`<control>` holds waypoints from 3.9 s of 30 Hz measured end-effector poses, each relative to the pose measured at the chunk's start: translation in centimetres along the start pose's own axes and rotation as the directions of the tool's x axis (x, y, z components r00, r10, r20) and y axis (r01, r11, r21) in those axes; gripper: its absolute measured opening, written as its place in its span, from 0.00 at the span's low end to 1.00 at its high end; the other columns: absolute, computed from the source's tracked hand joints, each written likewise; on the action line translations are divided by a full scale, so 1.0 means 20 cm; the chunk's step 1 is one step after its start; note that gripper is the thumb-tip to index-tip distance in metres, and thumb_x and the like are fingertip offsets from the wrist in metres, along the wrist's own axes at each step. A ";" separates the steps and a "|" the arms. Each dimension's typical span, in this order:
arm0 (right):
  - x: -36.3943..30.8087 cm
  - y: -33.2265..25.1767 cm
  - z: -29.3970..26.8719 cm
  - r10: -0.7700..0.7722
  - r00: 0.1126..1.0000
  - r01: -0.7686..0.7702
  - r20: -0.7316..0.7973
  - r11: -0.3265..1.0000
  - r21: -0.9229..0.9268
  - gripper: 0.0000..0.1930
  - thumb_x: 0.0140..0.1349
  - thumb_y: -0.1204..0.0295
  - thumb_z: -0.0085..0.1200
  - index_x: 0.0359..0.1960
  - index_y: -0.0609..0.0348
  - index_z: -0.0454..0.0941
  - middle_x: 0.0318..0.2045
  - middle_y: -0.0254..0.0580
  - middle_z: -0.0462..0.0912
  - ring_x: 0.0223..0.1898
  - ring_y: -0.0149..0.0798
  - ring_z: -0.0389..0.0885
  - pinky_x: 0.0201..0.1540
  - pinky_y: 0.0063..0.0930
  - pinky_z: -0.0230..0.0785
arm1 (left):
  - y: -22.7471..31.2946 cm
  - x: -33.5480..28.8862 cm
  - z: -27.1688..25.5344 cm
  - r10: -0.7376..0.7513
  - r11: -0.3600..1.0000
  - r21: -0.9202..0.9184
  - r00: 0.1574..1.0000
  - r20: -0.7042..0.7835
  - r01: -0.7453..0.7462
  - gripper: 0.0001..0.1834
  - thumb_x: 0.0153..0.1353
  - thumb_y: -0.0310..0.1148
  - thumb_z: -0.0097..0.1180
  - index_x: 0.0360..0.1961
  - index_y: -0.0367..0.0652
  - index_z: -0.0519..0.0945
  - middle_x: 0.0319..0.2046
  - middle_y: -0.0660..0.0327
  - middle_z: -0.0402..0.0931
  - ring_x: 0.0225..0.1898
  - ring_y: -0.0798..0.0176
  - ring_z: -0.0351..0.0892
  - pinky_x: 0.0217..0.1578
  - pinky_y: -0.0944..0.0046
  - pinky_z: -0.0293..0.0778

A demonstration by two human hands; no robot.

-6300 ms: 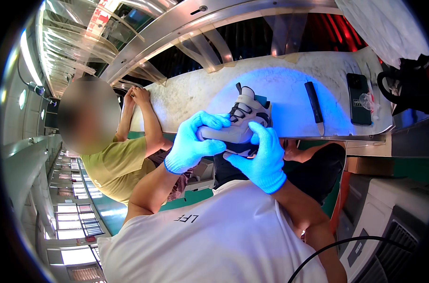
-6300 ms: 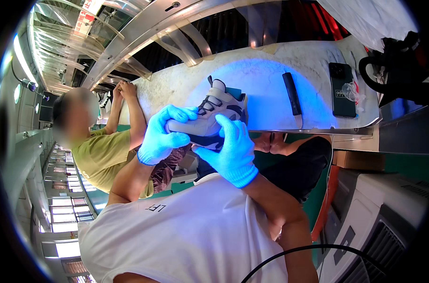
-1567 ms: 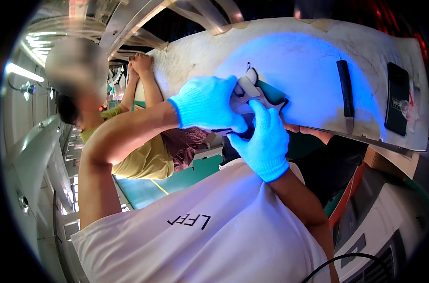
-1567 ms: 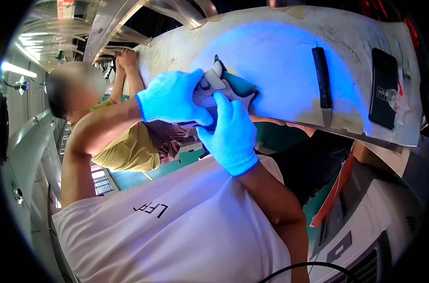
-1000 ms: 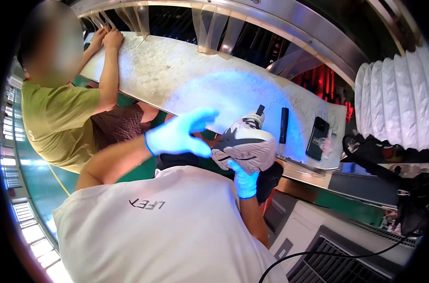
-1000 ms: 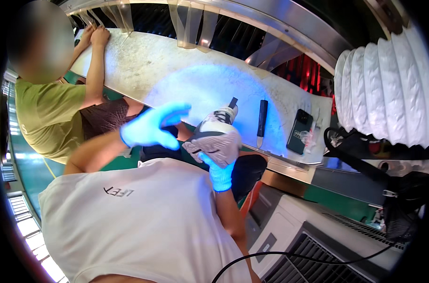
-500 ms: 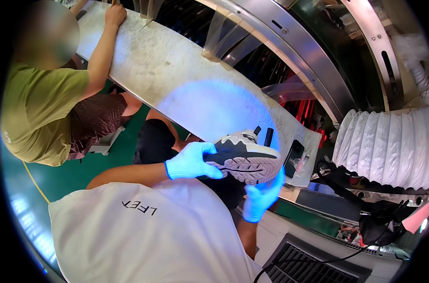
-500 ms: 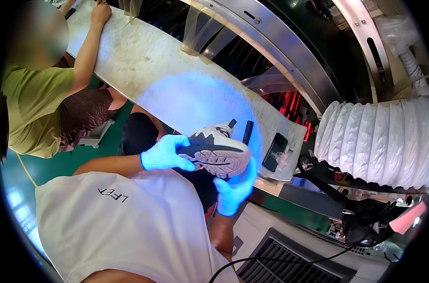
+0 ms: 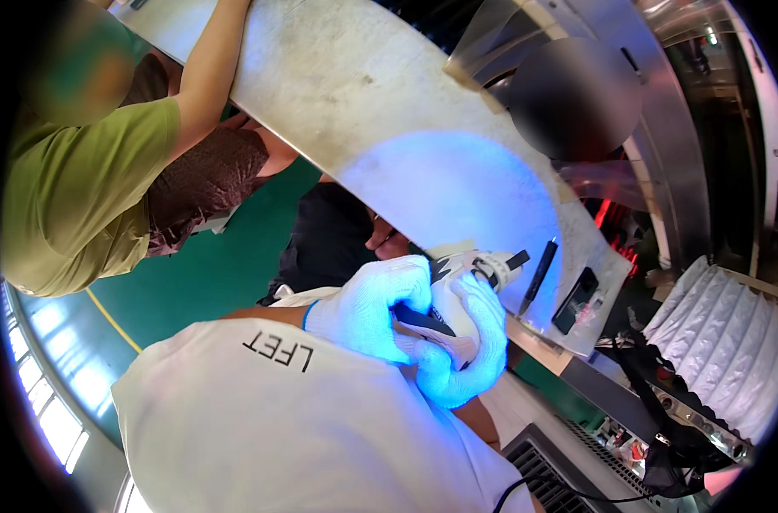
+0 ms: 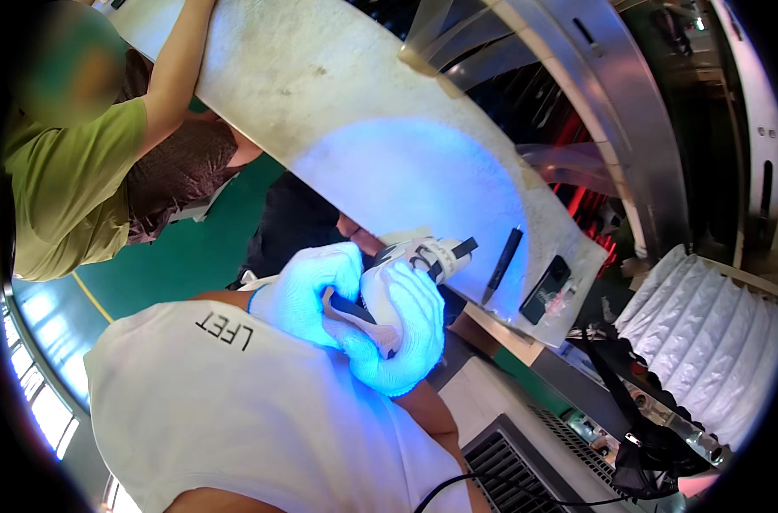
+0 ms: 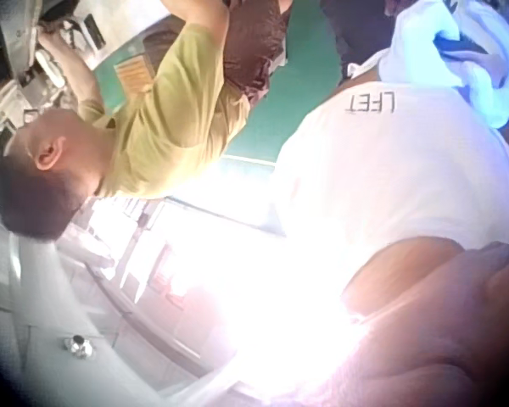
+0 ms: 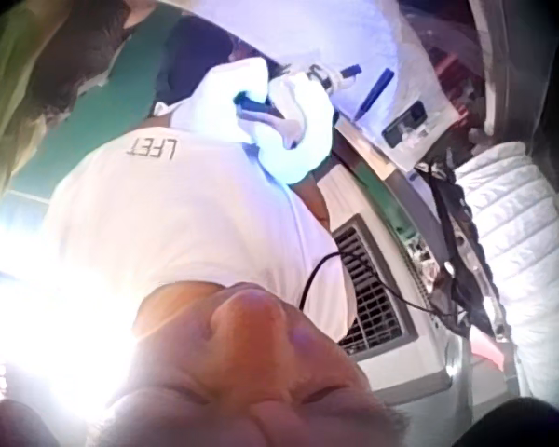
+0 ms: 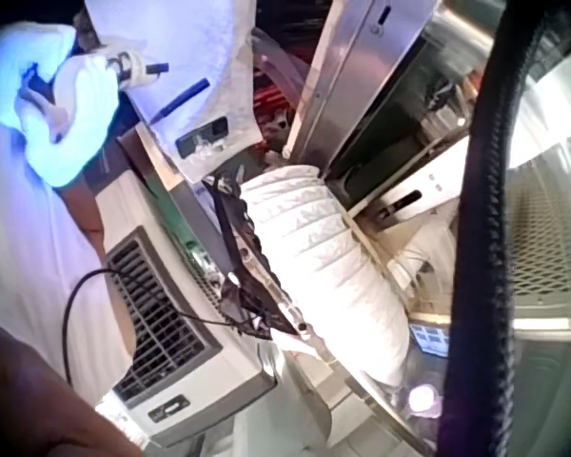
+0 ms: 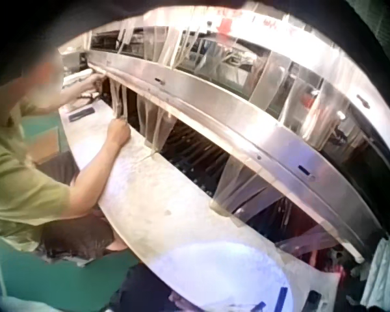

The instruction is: The person assembles a sneaker by hand, repeatedly pressing and adjusting the sole and upper to ensure a tight fit. They rotate the shoe to work on different sides and use a small tool to press along the edges. The person handles multiple sneakers, placing some aside and retrieving others from the workstation.

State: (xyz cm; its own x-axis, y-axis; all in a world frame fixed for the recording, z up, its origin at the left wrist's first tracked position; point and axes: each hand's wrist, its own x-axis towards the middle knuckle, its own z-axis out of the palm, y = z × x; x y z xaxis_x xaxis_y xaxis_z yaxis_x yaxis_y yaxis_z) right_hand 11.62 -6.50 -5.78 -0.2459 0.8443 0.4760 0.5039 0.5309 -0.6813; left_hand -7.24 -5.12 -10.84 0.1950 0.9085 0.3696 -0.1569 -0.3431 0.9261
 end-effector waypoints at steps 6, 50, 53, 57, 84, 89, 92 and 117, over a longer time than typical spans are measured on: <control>-0.05 0.01 0.10 -0.039 0.974 0.052 -0.223 0.997 0.050 0.41 0.65 0.42 0.76 0.61 0.73 0.82 0.50 0.63 0.91 0.53 0.65 0.92 0.64 0.64 0.79 | 0.12 0.08 -0.04 0.037 0.999 0.014 0.994 0.101 -0.039 0.15 0.58 0.28 0.76 0.34 0.41 0.77 0.33 0.56 0.77 0.29 0.55 0.76 0.30 0.56 0.73; -0.22 0.02 -0.37 0.405 0.914 -0.386 -0.018 0.884 0.264 0.36 0.50 0.77 0.86 0.63 0.62 0.82 0.68 0.68 0.84 0.74 0.68 0.79 0.76 0.65 0.71 | -0.25 0.17 0.09 -0.013 0.952 0.284 0.917 0.398 -0.110 0.34 0.44 0.46 0.87 0.48 0.46 0.81 0.46 0.56 0.80 0.47 0.44 0.83 0.46 0.48 0.82; -0.13 0.01 -0.39 0.391 0.920 -0.389 0.022 0.908 0.154 0.33 0.51 0.75 0.86 0.60 0.65 0.84 0.64 0.68 0.86 0.67 0.64 0.85 0.70 0.63 0.76 | -0.31 0.06 0.06 -0.171 0.969 0.230 0.915 0.366 0.090 0.34 0.41 0.49 0.87 0.43 0.46 0.79 0.40 0.55 0.77 0.39 0.44 0.81 0.38 0.48 0.80; -0.13 0.03 -0.39 0.417 0.908 -0.418 0.041 0.895 0.154 0.34 0.50 0.73 0.87 0.59 0.66 0.85 0.63 0.67 0.87 0.65 0.62 0.86 0.68 0.60 0.77 | -0.23 0.14 0.16 0.021 0.996 0.079 0.951 0.308 -0.048 0.29 0.39 0.48 0.82 0.37 0.46 0.78 0.38 0.54 0.75 0.37 0.45 0.79 0.35 0.49 0.78; -0.43 0.77 -0.27 0.374 0.919 -0.331 -0.121 0.903 0.275 0.40 0.50 0.56 0.88 0.61 0.65 0.87 0.61 0.56 0.90 0.59 0.51 0.93 0.60 0.41 0.85 | -0.19 0.76 0.53 -0.289 0.823 0.483 0.511 0.810 -0.300 0.28 0.55 0.44 0.81 0.50 0.42 0.82 0.51 0.52 0.82 0.51 0.42 0.86 0.48 0.47 0.83; -0.48 0.81 -0.21 0.322 0.916 -0.218 -0.240 0.901 0.376 0.38 0.51 0.61 0.88 0.64 0.63 0.87 0.65 0.58 0.88 0.64 0.55 0.90 0.64 0.43 0.85 | -0.06 0.70 0.34 -0.172 0.705 0.614 0.754 0.634 -0.355 0.43 0.44 0.39 0.89 0.63 0.45 0.82 0.61 0.50 0.81 0.61 0.43 0.84 0.59 0.47 0.84; -0.44 0.79 -0.26 0.320 0.935 -0.271 -0.153 0.923 0.274 0.40 0.51 0.58 0.88 0.64 0.66 0.87 0.65 0.61 0.88 0.66 0.55 0.89 0.69 0.44 0.81 | -0.05 0.54 0.24 -0.325 0.475 0.815 0.795 0.513 -0.332 0.36 0.45 0.43 0.85 0.55 0.44 0.82 0.51 0.51 0.82 0.54 0.40 0.83 0.52 0.45 0.82; -0.04 0.68 -0.39 0.513 0.801 -0.577 0.309 0.800 0.167 0.32 0.65 0.56 0.74 0.67 0.59 0.84 0.51 0.64 0.90 0.52 0.65 0.90 0.56 0.48 0.82 | -0.16 0.64 0.35 -0.318 0.607 0.763 0.813 0.488 -0.220 0.33 0.39 0.44 0.87 0.42 0.49 0.79 0.43 0.58 0.81 0.44 0.45 0.86 0.41 0.48 0.83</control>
State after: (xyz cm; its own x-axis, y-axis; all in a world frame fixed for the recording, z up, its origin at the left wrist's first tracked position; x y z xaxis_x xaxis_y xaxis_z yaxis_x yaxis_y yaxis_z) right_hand 25.13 -0.38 -11.13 -0.1946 0.9708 -0.1401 0.4062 -0.0503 -0.9124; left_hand 2.64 5.95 -8.55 0.6806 0.7314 0.0425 0.6009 -0.5904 0.5388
